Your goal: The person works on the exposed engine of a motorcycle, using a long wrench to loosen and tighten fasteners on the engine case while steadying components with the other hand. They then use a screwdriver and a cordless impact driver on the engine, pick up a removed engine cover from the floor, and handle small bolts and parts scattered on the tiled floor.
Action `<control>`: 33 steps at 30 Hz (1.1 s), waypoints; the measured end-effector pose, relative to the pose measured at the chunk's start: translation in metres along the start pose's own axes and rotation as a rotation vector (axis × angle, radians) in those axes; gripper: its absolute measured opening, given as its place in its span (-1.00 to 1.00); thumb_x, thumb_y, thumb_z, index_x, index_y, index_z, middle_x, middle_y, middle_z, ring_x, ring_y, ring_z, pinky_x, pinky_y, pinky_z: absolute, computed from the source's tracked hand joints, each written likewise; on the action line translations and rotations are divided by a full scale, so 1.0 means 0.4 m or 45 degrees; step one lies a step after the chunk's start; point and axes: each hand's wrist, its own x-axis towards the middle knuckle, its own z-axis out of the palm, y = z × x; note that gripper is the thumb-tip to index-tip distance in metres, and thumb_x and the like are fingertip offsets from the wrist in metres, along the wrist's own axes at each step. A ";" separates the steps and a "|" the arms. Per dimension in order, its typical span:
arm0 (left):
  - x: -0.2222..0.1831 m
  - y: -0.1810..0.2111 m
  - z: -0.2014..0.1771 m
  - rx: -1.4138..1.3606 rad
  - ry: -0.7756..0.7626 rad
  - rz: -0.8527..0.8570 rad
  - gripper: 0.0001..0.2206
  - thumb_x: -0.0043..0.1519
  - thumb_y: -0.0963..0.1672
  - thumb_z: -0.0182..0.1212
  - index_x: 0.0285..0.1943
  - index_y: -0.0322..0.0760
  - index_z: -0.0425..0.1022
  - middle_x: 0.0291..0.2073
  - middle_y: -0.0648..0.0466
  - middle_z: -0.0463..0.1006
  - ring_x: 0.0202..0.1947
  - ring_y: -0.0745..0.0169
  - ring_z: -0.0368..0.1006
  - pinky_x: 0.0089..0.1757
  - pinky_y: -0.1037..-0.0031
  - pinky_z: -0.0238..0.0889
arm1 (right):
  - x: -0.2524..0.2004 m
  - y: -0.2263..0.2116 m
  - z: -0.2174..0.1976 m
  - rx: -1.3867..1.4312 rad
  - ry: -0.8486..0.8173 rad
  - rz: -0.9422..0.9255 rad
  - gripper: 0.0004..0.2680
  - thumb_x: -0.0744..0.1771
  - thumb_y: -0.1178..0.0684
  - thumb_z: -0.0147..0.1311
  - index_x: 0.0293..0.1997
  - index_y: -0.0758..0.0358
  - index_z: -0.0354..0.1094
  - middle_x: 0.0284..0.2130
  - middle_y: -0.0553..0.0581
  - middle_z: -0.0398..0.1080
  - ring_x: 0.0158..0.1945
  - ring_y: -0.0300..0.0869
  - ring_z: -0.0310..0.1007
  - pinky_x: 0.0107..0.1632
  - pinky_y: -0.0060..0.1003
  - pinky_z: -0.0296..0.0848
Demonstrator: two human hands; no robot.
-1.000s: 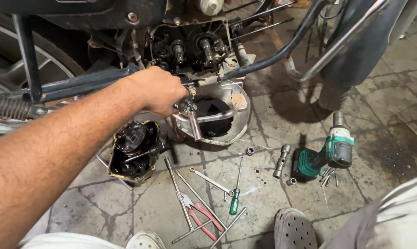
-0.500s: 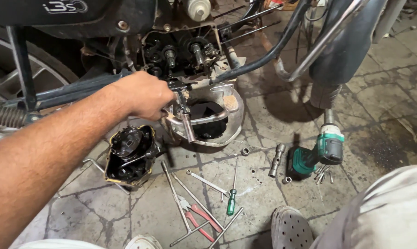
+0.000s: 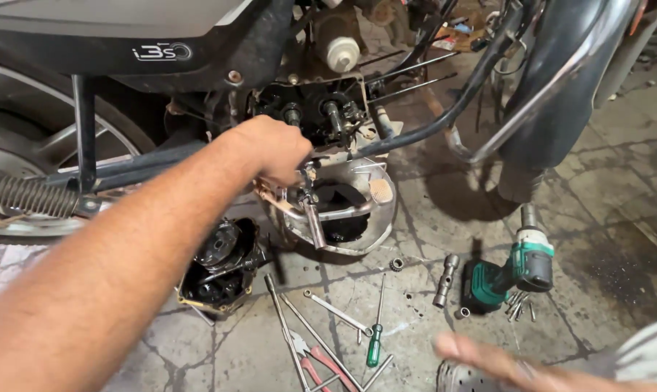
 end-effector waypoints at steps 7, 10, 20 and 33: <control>0.060 -0.002 0.088 -0.299 0.143 0.027 -0.66 0.09 0.05 0.35 -0.13 -0.21 0.65 -0.19 -0.08 0.67 -0.12 -0.08 0.61 -0.10 0.15 0.48 | 0.453 -0.183 -0.388 -0.067 -0.136 0.056 -0.73 0.37 0.12 -0.03 -0.59 0.30 0.17 -0.57 0.13 0.18 -0.22 -0.05 0.46 0.41 0.35 -0.30; 0.080 0.011 0.079 -0.380 0.195 0.028 -0.64 0.10 0.08 0.35 -0.14 -0.22 0.65 -0.20 -0.08 0.67 -0.11 -0.07 0.61 -0.09 0.16 0.48 | 0.469 -0.176 -0.438 -0.198 -0.224 0.098 -0.82 0.28 0.11 0.04 -0.57 0.26 0.22 -0.55 0.14 0.21 -0.36 0.02 0.41 0.34 0.38 -0.21; 0.095 0.057 0.189 -0.768 0.480 -0.240 -0.65 0.09 0.08 0.38 -0.17 -0.20 0.63 -0.21 -0.08 0.65 -0.09 -0.10 0.57 -0.07 0.12 0.43 | 0.583 -0.018 -0.458 -0.321 -0.168 0.483 -0.75 0.17 -0.13 0.29 -0.34 0.24 0.46 -0.38 0.25 0.46 -0.25 0.18 0.48 -0.04 0.07 0.43; 0.032 0.069 0.180 -1.106 0.571 -0.381 -0.58 -0.11 0.03 0.57 -0.13 -0.17 0.65 -0.24 -0.03 0.68 -0.15 -0.02 0.60 -0.10 0.20 0.42 | 0.744 0.197 -0.428 -0.827 1.304 0.427 -0.61 0.17 -0.12 0.27 -0.03 0.26 0.35 -0.11 0.33 0.34 0.00 0.18 0.36 0.00 0.01 0.38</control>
